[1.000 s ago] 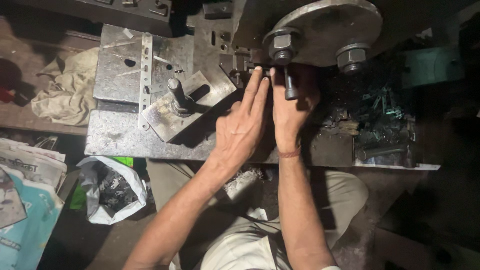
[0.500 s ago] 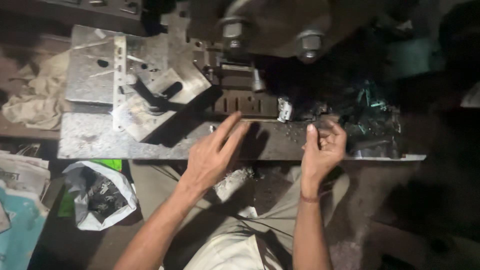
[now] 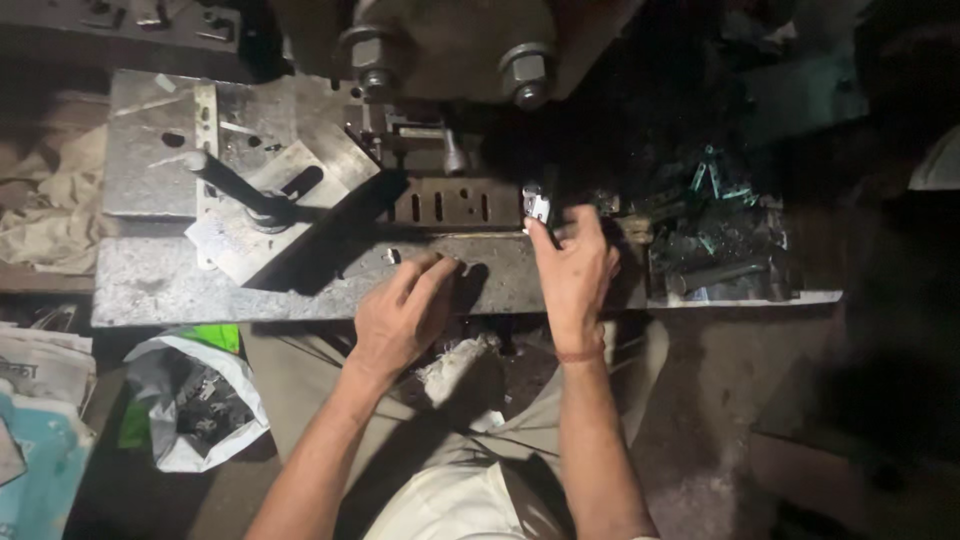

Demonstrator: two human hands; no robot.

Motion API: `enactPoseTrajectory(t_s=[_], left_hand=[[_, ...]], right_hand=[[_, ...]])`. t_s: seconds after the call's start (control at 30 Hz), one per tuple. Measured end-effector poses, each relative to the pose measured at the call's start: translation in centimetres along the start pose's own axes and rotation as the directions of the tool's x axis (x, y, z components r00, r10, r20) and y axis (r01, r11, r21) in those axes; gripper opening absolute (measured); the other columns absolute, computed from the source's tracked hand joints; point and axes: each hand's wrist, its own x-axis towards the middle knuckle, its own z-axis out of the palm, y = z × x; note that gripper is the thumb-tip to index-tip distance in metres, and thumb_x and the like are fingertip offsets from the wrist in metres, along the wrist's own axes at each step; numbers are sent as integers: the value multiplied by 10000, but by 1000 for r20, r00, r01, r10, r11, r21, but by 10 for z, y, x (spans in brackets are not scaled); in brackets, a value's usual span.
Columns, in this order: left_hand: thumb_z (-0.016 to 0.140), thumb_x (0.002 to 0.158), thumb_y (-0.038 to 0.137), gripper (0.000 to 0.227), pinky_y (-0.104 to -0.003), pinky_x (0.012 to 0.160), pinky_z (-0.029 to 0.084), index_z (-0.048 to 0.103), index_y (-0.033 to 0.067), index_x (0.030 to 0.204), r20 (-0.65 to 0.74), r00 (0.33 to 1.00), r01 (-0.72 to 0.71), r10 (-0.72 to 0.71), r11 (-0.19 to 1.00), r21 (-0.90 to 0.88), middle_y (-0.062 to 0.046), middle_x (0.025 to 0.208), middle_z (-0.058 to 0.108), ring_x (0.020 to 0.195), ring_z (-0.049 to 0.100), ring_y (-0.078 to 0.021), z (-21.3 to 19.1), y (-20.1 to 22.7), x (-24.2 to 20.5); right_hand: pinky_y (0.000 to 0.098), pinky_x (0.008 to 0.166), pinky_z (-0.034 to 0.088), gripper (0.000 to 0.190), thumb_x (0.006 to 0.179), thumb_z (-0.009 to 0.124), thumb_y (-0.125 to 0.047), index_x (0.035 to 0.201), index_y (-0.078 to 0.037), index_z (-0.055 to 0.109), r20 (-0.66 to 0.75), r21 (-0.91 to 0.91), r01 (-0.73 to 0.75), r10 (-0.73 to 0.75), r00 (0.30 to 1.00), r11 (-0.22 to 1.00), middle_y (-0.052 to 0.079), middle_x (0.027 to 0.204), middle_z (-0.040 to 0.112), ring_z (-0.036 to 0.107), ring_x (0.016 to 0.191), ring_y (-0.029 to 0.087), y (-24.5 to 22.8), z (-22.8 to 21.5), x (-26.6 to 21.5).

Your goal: The person operates a manual press machine to process small metal pieces. They repeatedly pick up a piece, place it under the press, pull the lever to activate the press, and then remove the processed piece. The processed pieces are placed into a white bag on the floor.

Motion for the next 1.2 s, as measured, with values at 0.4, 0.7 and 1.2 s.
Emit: enactPoseTrajectory(t_s=[0.4, 0.7, 1.2], left_hand=[[772, 880, 117, 414, -424, 709, 534, 643, 61, 1270, 185, 963, -180, 196, 979, -99, -100, 933, 592, 809, 631, -297, -6, -12, -15], [738, 917, 170, 527, -260, 666, 489, 552, 25, 1388, 390, 736, 629, -553, 345, -697, -29, 979, 662, 802, 581, -99, -3, 52, 0], [794, 908, 17, 471, -202, 650, 463, 625, -13, 1347, 374, 799, 528, -471, 253, -811, 20, 838, 596, 748, 543, -24, 1, 27, 11]], right_hand=[[236, 533, 542, 150, 931, 766, -65, 1026, 13, 678, 204, 617, -232, 131, 970, 752, 64, 853, 704, 642, 672, 108, 77, 18, 6], [247, 675, 601, 106, 974, 693, 6, 1061, -21, 639, 80, 176, 523, -542, 836, 834, 143, 1028, 771, 734, 847, 119, 33, -22, -74], [233, 571, 566, 170, 965, 645, -43, 1111, -1, 570, 655, 635, -416, -168, 737, 651, 90, 828, 724, 662, 651, 95, 12, -23, -70]])
